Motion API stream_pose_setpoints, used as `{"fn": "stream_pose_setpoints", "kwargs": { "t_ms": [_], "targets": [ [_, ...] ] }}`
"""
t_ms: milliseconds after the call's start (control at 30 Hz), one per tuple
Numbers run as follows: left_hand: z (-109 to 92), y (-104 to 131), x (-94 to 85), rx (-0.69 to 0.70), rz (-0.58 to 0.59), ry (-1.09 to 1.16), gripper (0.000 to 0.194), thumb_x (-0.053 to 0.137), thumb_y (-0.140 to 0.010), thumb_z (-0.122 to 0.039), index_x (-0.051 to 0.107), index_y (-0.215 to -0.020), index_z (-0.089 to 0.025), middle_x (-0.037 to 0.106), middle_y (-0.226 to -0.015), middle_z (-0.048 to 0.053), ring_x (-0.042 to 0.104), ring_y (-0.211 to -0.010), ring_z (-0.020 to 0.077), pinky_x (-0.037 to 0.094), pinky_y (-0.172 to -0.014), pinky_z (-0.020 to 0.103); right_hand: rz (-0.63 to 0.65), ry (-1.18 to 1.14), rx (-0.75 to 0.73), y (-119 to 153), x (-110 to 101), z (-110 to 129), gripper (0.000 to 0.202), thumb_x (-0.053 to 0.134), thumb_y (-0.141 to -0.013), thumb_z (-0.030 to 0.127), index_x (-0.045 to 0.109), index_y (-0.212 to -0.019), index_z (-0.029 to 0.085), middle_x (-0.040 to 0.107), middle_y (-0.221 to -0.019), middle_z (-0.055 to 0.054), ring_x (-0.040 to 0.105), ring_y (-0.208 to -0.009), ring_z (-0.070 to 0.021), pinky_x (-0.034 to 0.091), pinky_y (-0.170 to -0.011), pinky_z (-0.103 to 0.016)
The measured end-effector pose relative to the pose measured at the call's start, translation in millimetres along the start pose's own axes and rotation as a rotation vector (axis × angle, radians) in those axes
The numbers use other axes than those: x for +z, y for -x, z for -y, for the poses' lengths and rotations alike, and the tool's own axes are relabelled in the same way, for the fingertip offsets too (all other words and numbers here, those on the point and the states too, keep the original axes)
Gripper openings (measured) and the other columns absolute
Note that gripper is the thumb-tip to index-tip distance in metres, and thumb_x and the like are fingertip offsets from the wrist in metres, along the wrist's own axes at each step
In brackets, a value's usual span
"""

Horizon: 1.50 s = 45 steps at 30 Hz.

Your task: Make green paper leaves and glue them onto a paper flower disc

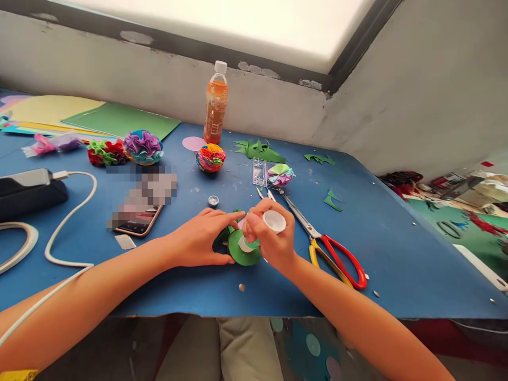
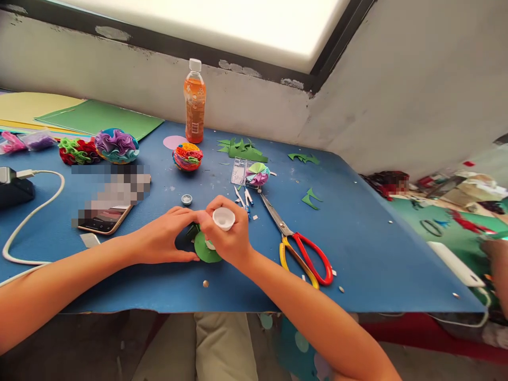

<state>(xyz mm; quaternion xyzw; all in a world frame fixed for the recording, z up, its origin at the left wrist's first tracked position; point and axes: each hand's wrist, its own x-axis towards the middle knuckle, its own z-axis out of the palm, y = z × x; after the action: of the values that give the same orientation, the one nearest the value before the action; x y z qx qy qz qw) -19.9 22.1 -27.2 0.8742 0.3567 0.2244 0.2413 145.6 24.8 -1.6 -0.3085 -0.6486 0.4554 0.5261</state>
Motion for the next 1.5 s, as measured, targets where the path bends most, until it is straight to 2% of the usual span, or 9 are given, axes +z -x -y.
{"fn": "stream_pose_setpoints", "kwargs": {
  "t_ms": [233,433,633,833,1000,1133,1300,1400,1500],
  "targets": [
    [-5.2,-0.1,-2.1,-0.027,0.005,-0.004,0.07,0.065,-0.072,-0.036,0.035,-0.134,-0.021,0.06,-0.115,0.008,0.053,-0.105,0.0258,0.037,-0.094,0.039,0.007,0.043,-0.041,7.4,-12.1,0.6,0.022,0.06,-0.077,0.026,0.046,-0.06,0.022,0.042,-0.043,0.007,0.039,-0.038,-0.0093,0.032,-0.041,-0.025],
    [-4.9,-3.1,-1.1,-0.032,-0.003,0.042,0.072,0.067,-0.069,-0.032,0.036,-0.133,-0.021,0.062,-0.113,0.006,0.054,-0.103,0.0245,0.036,-0.095,0.039,-0.017,-0.011,-0.019,16.3,-13.6,1.6,0.025,0.061,-0.075,0.032,0.044,-0.059,0.023,0.042,-0.041,0.008,0.039,-0.037,-0.0099,0.033,-0.04,-0.026],
    [-3.4,-2.5,-0.9,-0.024,0.006,0.043,0.064,0.066,-0.07,-0.032,0.042,-0.128,-0.019,0.062,-0.109,0.006,0.055,-0.101,0.0237,0.037,-0.091,0.037,0.04,-0.011,-0.03,1.8,1.7,-2.0,0.023,0.06,-0.074,0.029,0.044,-0.059,0.022,0.043,-0.041,0.008,0.04,-0.036,-0.0091,0.033,-0.039,-0.025],
    [-1.3,-2.5,-1.2,-0.034,-0.007,0.046,0.071,0.068,-0.068,-0.035,0.038,-0.131,-0.02,0.062,-0.113,0.006,0.053,-0.106,0.0249,0.035,-0.096,0.039,0.001,-0.044,-0.034,-2.3,-14.8,-1.0,0.02,0.059,-0.074,0.025,0.046,-0.059,0.022,0.045,-0.04,0.008,0.04,-0.035,-0.0089,0.034,-0.039,-0.024],
    [-0.7,-4.3,-0.3,-0.007,-0.005,0.044,0.067,0.067,-0.068,-0.033,0.041,-0.128,-0.019,0.062,-0.11,0.006,0.054,-0.103,0.0243,0.035,-0.095,0.038,0.111,-0.06,0.036,9.9,-8.0,8.7,0.022,0.06,-0.072,0.024,0.044,-0.058,0.022,0.044,-0.041,0.008,0.038,-0.034,-0.0083,0.032,-0.037,-0.024],
    [3.9,-4.5,1.7,0.009,-0.023,0.038,0.04,0.067,-0.068,-0.036,0.054,-0.102,-0.018,0.063,-0.098,0.005,0.055,-0.096,0.0239,0.037,-0.091,0.039,0.152,-0.079,0.198,-10.4,9.6,10.5,0.021,0.061,-0.073,0.029,0.044,-0.062,0.021,0.044,-0.04,0.009,0.038,-0.034,-0.0077,0.031,-0.036,-0.022],
    [5.6,-3.8,1.6,0.026,-0.012,0.036,0.045,0.067,-0.069,-0.039,0.052,-0.106,-0.018,0.06,-0.111,0.008,0.053,-0.102,0.0257,0.037,-0.093,0.04,0.247,0.272,0.374,-27.2,-0.4,20.0,0.019,0.058,-0.074,0.026,0.046,-0.061,0.019,0.042,-0.041,0.009,0.037,-0.038,-0.0067,0.028,-0.038,-0.02],
    [3.2,-3.5,0.5,0.019,-0.027,0.039,0.055,0.067,-0.069,-0.038,0.047,-0.115,-0.018,0.06,-0.112,0.007,0.052,-0.103,0.0254,0.036,-0.093,0.039,0.262,0.43,0.272,-25.4,-11.0,32.7,0.02,0.062,-0.072,0.025,0.048,-0.06,0.018,0.043,-0.045,0.008,0.036,-0.041,-0.0058,0.025,-0.039,-0.02],
    [0.4,-3.5,-1.6,0.013,-0.021,0.068,0.065,0.067,-0.069,-0.035,0.039,-0.125,-0.019,0.06,-0.112,0.005,0.052,-0.104,0.0239,0.035,-0.095,0.037,0.187,0.179,0.148,-24.6,-10.0,38.5,0.021,0.062,-0.074,0.027,0.046,-0.062,0.02,0.044,-0.043,0.008,0.037,-0.037,-0.0062,0.028,-0.038,-0.02]
  ]
}}
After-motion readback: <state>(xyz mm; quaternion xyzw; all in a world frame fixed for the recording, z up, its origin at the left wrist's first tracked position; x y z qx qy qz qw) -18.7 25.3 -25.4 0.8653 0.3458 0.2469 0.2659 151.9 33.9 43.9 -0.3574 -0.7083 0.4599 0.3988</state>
